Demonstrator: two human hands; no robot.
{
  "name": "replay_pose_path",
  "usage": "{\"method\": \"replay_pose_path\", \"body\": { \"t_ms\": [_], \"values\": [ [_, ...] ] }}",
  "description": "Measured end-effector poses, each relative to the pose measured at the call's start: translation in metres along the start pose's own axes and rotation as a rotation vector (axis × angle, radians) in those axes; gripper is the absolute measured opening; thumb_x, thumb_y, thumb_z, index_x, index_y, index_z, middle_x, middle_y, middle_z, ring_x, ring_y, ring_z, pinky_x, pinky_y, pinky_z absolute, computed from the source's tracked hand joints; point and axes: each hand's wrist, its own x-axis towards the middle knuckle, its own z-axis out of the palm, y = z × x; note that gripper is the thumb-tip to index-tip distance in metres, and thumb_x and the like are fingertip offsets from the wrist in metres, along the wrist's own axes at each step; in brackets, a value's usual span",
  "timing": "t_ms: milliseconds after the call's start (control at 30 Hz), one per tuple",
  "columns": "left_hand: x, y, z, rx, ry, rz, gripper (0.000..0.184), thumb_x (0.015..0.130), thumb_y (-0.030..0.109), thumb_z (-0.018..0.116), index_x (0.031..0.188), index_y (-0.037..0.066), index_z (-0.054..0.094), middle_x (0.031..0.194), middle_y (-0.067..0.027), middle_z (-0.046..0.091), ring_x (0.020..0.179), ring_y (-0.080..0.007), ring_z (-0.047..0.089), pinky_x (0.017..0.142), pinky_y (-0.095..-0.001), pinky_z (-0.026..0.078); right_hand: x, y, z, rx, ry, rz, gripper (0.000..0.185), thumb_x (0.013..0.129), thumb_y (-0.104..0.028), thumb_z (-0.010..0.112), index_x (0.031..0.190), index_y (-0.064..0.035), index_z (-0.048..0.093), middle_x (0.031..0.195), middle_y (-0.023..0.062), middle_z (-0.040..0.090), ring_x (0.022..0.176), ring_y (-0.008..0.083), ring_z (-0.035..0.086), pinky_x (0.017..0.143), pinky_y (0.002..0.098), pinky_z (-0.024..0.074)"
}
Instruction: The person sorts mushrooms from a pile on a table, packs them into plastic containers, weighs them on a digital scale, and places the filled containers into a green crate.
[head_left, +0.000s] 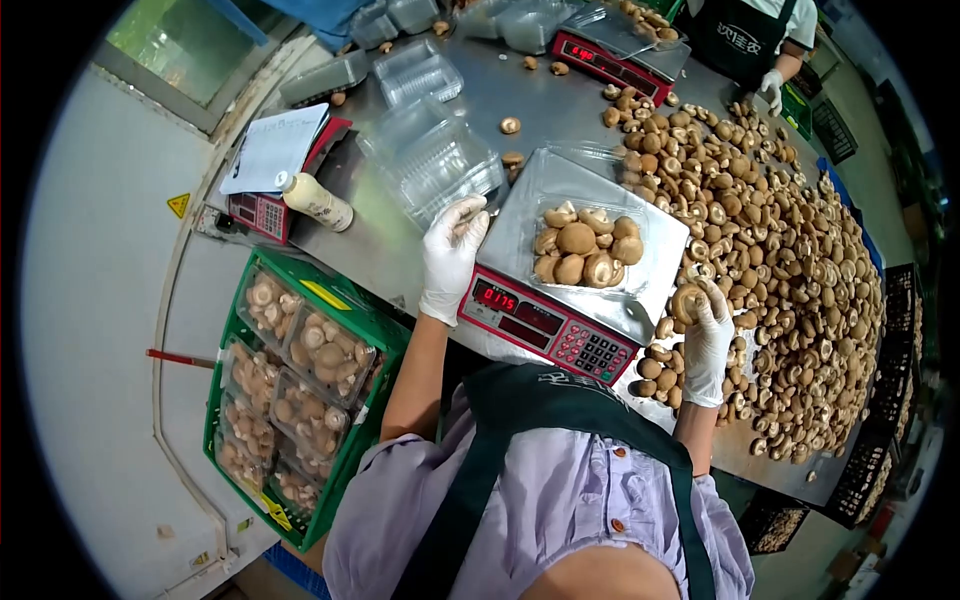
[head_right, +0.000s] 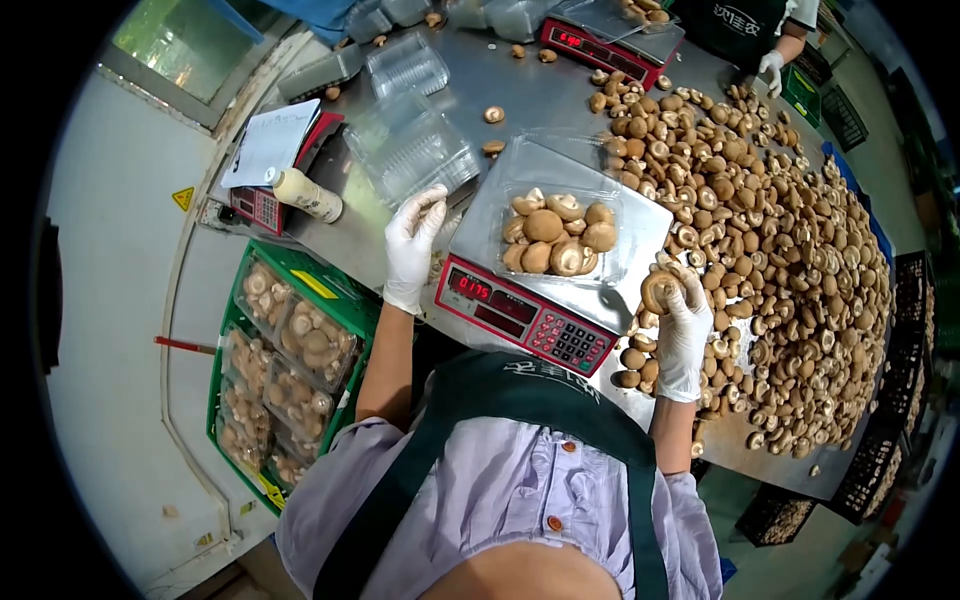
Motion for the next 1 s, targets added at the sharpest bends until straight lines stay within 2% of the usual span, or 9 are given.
{"method": "replay_pose_path", "body": {
  "t_ms": [200, 267, 400, 467, 533, 667, 800, 933, 1000],
  "values": [
    [0.015, -0.011, -0.006, -0.053, -0.025, -0.105, 0.023, 0.091, 0.01, 0.06, 0.111, -0.002, 0.062, 0.107, -0.0044, 0.062, 0.1, -0.011, 0.056, 0.088, -0.0244, 0.044, 0.014, 0.008, 0.004, 0.194, 0.018, 0.048, 0.037, 0.086, -0.01, 0.065, 0.118, 0.0045, 0.054, 0.116, 0.0163, 0.061, 0.102, 0.0232, 0.062, 0.087, 0.0303, 0.0526],
    [0.023, -0.009, 0.001, -0.069, -0.041, -0.142, 0.025, 0.09, 0.009, 0.061, 0.112, -0.003, 0.062, 0.098, -0.0033, 0.063, 0.088, -0.0078, 0.057, 0.08, -0.0219, 0.046, 0.014, 0.007, 0.008, 0.231, 0.029, 0.092, 0.037, 0.087, -0.007, 0.062, 0.12, 0.0047, 0.052, 0.12, 0.018, 0.058, 0.099, 0.0224, 0.062, 0.085, 0.0307, 0.0539],
    [0.047, -0.012, 0.019, -0.107, -0.095, -0.297, 0.032, 0.089, 0.017, 0.063, 0.116, -0.001, 0.059, 0.105, -0.0056, 0.062, 0.095, -0.0108, 0.057, 0.085, -0.0253, 0.045, 0.014, 0.0, 0.019, 0.296, 0.149, 0.191, 0.037, 0.089, -0.016, 0.055, 0.12, 0.004, 0.051, 0.12, 0.0178, 0.059, 0.088, 0.0182, 0.064, 0.072, 0.0279, 0.0558],
    [0.063, -0.024, 0.033, -0.15, -0.167, -0.441, 0.04, 0.091, 0.027, 0.059, 0.124, 0.004, 0.055, 0.117, -0.0043, 0.058, 0.106, -0.0146, 0.055, 0.09, -0.0294, 0.043, 0.03, 0.011, -0.005, 0.276, 0.047, 0.265, 0.033, 0.09, -0.021, 0.054, 0.114, 0.0011, 0.055, 0.114, 0.0139, 0.063, 0.075, 0.0144, 0.061, 0.061, 0.0244, 0.0517],
    [0.078, -0.036, 0.046, -0.187, -0.22, -0.471, 0.043, 0.092, 0.029, 0.057, 0.127, 0.006, 0.051, 0.123, -0.006, 0.054, 0.111, -0.0183, 0.053, 0.092, -0.033, 0.042, 0.042, 0.012, 0.005, 0.18, 0.211, 0.284, 0.025, 0.091, -0.024, 0.055, 0.105, -0.0044, 0.062, 0.08, 0.0031, 0.067, 0.058, 0.0099, 0.055, 0.052, 0.0201, 0.0436],
    [0.107, -0.059, 0.069, -0.316, -0.317, -0.572, 0.043, 0.092, 0.031, 0.055, 0.128, 0.008, 0.049, 0.125, -0.0094, 0.052, 0.109, -0.022, 0.054, 0.093, -0.0358, 0.043, 0.068, 0.015, 0.003, 0.026, 0.144, 0.22, 0.027, 0.094, -0.026, 0.051, 0.099, -0.0034, 0.065, 0.064, 0.0013, 0.062, 0.041, 0.0072, 0.039, 0.046, 0.0214, 0.037],
    [0.116, -0.046, 0.077, -0.464, -0.17, -0.593, 0.051, 0.092, 0.038, 0.054, 0.132, 0.007, 0.044, 0.129, -0.0144, 0.052, 0.108, -0.0232, 0.055, 0.091, -0.0368, 0.045, 0.078, 0.008, 0.012, -0.14, 0.104, 0.194, 0.033, 0.096, -0.028, 0.047, 0.099, 0.0009, 0.064, 0.061, 0.0031, 0.06, 0.035, 0.0068, 0.028, 0.042, 0.0196, 0.0309],
    [0.094, 0.0, 0.051, -0.571, -0.329, -0.277, 0.047, 0.094, 0.033, 0.053, 0.127, 0.0, 0.049, 0.113, -0.0137, 0.062, 0.106, -0.0223, 0.057, 0.089, -0.0355, 0.046, 0.069, -0.002, 0.027, -0.273, 0.027, 0.093, 0.036, 0.097, -0.03, 0.049, 0.103, 0.0036, 0.061, 0.085, 0.0119, 0.07, 0.036, 0.0038, 0.032, 0.037, 0.0192, 0.0258],
    [0.069, 0.023, 0.038, -0.159, -0.492, -0.192, 0.036, 0.091, 0.023, 0.059, 0.118, -0.001, 0.057, 0.108, -0.0126, 0.064, 0.11, -0.0213, 0.056, 0.094, -0.0364, 0.043, 0.064, -0.001, 0.021, -0.369, -0.053, 0.123, 0.047, 0.096, -0.039, 0.049, 0.112, 0.004, 0.057, 0.103, 0.0136, 0.068, 0.035, 0.0037, 0.034, 0.033, 0.0204, 0.0233]
  ]
}}
